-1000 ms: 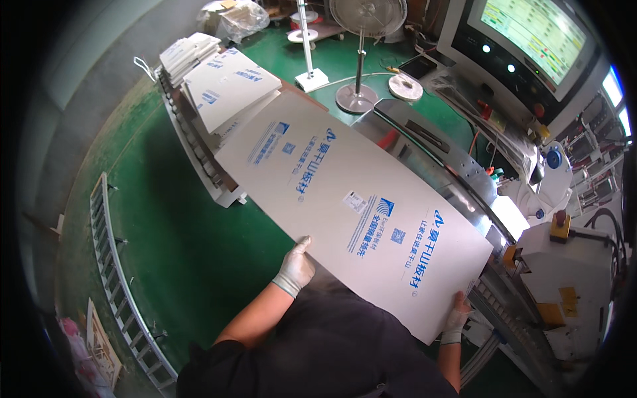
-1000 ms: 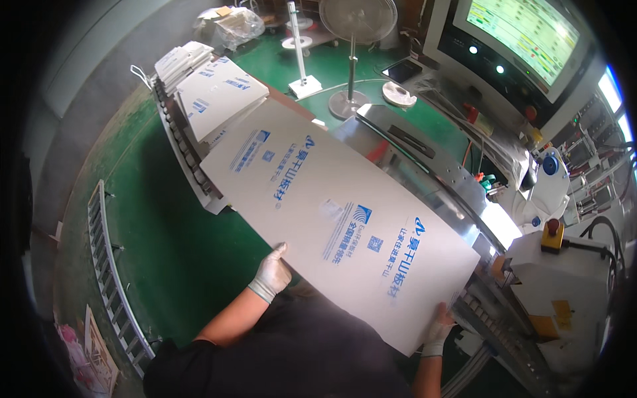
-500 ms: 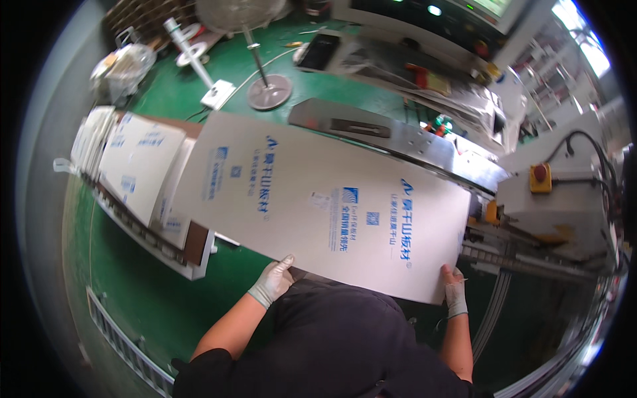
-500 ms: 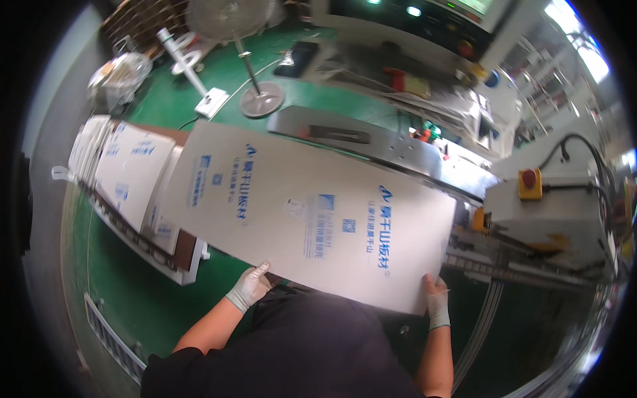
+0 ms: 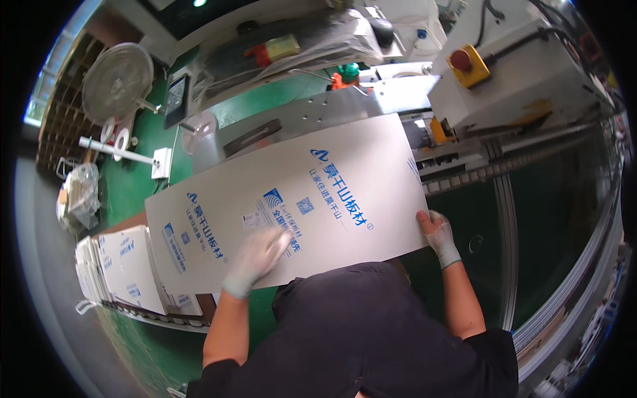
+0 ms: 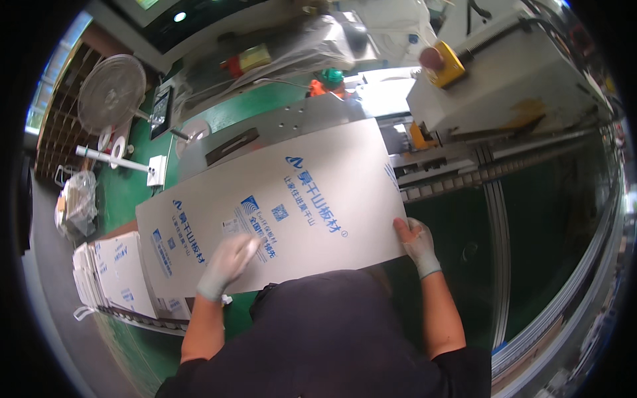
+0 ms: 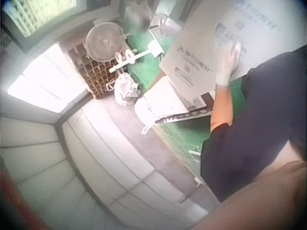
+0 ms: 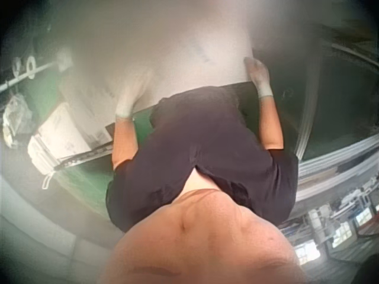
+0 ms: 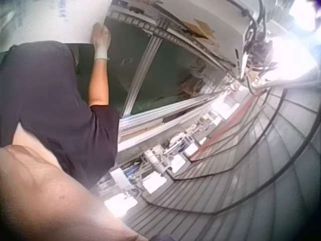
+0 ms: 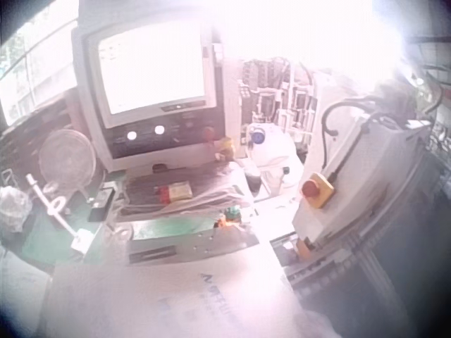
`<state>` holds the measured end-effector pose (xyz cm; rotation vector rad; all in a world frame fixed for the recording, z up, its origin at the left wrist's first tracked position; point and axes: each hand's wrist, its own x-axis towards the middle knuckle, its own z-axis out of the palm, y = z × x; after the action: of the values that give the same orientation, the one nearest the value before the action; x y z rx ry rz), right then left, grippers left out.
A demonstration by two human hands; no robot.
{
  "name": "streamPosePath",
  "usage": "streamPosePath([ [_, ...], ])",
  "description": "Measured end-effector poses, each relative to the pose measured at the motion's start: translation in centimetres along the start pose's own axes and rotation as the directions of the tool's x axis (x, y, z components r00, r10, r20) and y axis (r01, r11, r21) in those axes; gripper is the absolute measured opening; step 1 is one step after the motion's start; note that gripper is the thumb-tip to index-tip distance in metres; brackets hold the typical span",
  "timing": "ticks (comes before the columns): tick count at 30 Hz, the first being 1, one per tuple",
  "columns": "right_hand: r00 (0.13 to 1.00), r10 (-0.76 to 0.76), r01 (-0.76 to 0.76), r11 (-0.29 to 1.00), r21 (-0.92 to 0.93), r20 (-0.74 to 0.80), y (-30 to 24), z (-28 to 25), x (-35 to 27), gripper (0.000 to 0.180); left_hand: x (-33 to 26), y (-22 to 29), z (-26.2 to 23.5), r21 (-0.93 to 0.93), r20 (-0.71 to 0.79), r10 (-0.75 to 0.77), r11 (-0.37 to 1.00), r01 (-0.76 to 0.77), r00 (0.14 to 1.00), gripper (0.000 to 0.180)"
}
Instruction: The person feeds wooden boards into an edge-banding machine, adjusts internal components using a small tool, and interacts with a touch-screen control panel.
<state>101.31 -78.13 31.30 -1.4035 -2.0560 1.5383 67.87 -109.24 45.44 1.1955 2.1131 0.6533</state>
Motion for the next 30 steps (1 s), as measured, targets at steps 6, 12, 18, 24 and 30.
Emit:
streamPosePath([
  [6,0.999,-0.006,0.01,0.994,-0.11,0.032,-1.0,-0.8,-0.4,0.057,24.6,8.1,10.9,0.544,0.032,0.253,0.807,-0.229,0.967,0.075],
  [12,0.993,0.047,-0.054,0.996,-0.066,-0.105,-1.3,-1.2,-0.8,0.047,30.8,9.3,14.5,0.695,-0.152,0.311,0.709,-0.123,0.938,0.085],
  [18,0.966,0.239,-0.15,0.827,0.542,-0.098,1.1,-3.9,-3.5,0.028,31.1,9.2,14.8,0.749,-0.172,0.408,0.646,-0.15,0.896,0.082],
  [24,0.993,0.11,-0.116,0.831,0.544,0.044,3.8,-5.7,-4.7,0.013,31.2,8.8,14.6,0.766,-0.15,0.411,0.623,-0.157,0.899,0.082],
  [30,0.984,0.067,-0.161,0.745,0.648,0.168,5.4,-5.8,-3.8,0.013,31.1,8.8,14.6,0.753,-0.131,0.449,0.625,-0.205,0.884,0.075],
])
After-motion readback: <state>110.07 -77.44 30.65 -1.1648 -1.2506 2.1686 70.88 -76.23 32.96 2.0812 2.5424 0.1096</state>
